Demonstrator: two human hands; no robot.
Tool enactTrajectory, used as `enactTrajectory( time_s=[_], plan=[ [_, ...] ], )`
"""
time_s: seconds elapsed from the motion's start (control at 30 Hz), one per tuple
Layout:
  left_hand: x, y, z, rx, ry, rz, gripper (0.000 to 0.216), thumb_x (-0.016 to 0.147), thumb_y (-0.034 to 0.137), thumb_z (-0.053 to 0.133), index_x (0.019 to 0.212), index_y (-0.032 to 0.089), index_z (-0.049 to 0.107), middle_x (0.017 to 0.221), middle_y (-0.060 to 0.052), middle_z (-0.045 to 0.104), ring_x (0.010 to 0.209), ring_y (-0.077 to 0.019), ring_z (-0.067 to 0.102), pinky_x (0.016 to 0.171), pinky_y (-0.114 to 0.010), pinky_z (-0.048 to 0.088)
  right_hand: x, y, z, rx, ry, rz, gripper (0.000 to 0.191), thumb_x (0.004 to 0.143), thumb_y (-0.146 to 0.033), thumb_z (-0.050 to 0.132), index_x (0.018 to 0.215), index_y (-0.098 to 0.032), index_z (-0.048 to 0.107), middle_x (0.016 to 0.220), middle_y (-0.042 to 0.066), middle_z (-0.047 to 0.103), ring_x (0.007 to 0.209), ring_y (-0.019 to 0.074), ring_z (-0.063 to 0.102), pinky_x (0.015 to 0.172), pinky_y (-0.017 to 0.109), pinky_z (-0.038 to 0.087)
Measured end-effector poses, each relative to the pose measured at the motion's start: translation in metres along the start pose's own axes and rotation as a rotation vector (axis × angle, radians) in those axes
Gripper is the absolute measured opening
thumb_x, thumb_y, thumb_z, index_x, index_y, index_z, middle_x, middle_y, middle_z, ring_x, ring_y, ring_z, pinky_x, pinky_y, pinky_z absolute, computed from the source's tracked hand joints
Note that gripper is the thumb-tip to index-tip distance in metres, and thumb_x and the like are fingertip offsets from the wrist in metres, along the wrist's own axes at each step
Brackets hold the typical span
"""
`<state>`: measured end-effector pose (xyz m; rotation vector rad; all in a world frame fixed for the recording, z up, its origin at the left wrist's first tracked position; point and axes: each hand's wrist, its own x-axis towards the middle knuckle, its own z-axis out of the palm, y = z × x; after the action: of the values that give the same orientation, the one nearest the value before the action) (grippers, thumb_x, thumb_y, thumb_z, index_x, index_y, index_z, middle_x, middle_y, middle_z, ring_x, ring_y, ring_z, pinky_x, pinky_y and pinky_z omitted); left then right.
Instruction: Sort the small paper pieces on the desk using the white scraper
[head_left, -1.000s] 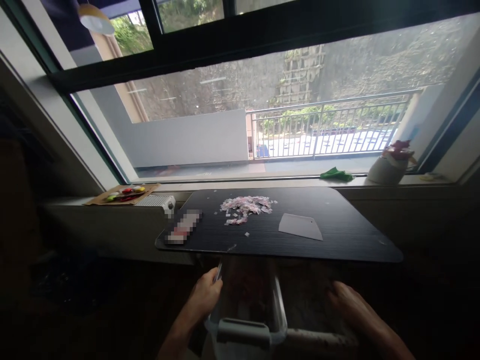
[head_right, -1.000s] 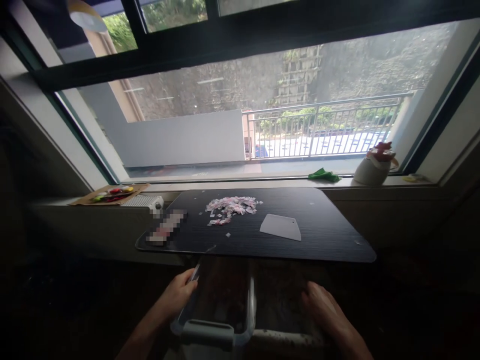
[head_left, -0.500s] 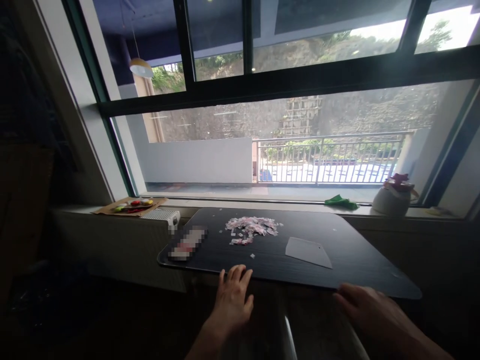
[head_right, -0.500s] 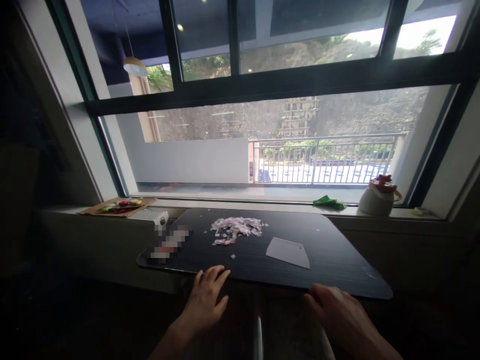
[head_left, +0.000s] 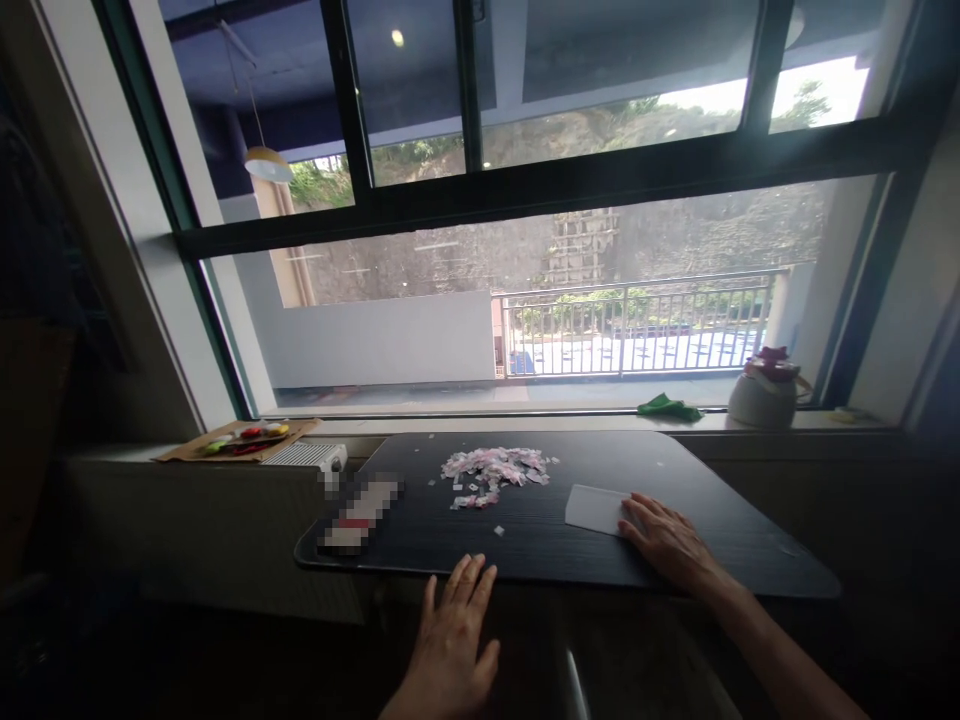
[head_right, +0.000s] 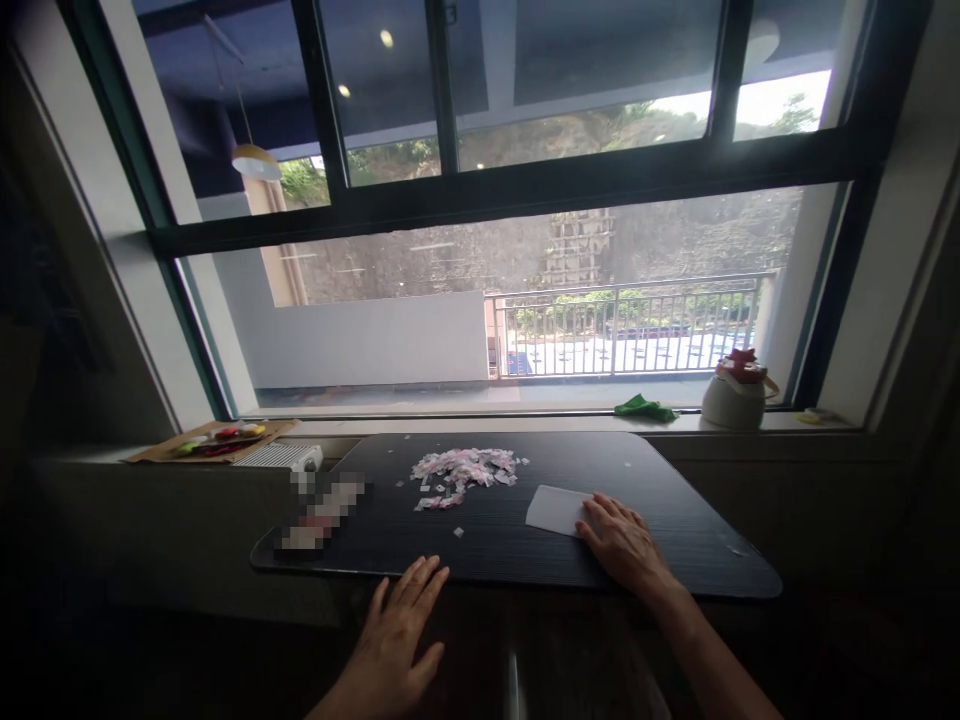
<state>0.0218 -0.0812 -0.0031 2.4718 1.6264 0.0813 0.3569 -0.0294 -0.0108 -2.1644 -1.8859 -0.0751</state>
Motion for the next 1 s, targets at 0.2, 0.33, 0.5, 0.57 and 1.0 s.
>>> enactTrajectory(
  time_s=[0.2,0.33,0.5,0.57,1.0],
  plan=[
    [0.022,0.020,0.022,0.202,0.211,0.965,0.040,0.098,0.022,0.043,0.138,0.029,0.047,0.146,-0.004,0.052,0.138,-0.0209,0.042,0.116,-0.047,0.032,0.000,-0.003,-0.002,-0.015,-0.002,0.011,0.047,0.093,-0.039,0.039,0.134,-0.024,0.057,0.150,0.009,0.049,0.140,0.0270,0.041,0.113,0.046,0.030],
    [0.044,0.040,0.039,0.355,0.064,1.080,0.013,0.096,0.030,0.054,0.097,0.022,0.065,0.098,0.000,0.072,0.096,-0.0167,0.064,0.089,-0.035,0.048,-0.002,-0.004,-0.004,-0.022,-0.019,0.012,0.047,0.093,-0.040,0.039,0.134,-0.024,0.056,0.150,0.009,0.049,0.139,0.0265,0.042,0.113,0.046,0.031],
    [0.046,0.039,0.050,0.386,0.099,1.066,0.013,0.094,0.032,0.058,0.088,0.022,0.065,0.091,0.000,0.069,0.092,-0.0170,0.061,0.072,-0.030,0.042,-0.004,-0.005,-0.008,-0.031,-0.034,0.005,0.048,0.095,-0.040,0.037,0.136,-0.023,0.054,0.152,0.010,0.046,0.140,0.0258,0.040,0.114,0.046,0.029],
    [0.042,0.035,0.051,0.387,0.119,1.085,0.015,0.093,0.033,0.060,0.086,0.022,0.065,0.091,0.000,0.069,0.094,-0.0170,0.060,0.067,-0.029,0.038,-0.004,-0.005,-0.009,-0.027,-0.036,0.006,0.048,0.095,-0.039,0.037,0.136,-0.022,0.054,0.152,0.011,0.047,0.140,0.0262,0.041,0.113,0.046,0.029],
    [0.051,0.043,0.046,0.260,-0.087,0.949,0.008,0.088,0.033,0.067,0.089,0.025,0.069,0.098,-0.001,0.067,0.101,-0.0196,0.057,0.055,-0.027,0.030,-0.001,-0.004,-0.008,0.030,-0.006,-0.019,0.053,0.089,-0.047,0.044,0.135,-0.023,0.055,0.150,0.010,0.049,0.141,0.0289,0.039,0.113,0.047,0.031]
  ],
)
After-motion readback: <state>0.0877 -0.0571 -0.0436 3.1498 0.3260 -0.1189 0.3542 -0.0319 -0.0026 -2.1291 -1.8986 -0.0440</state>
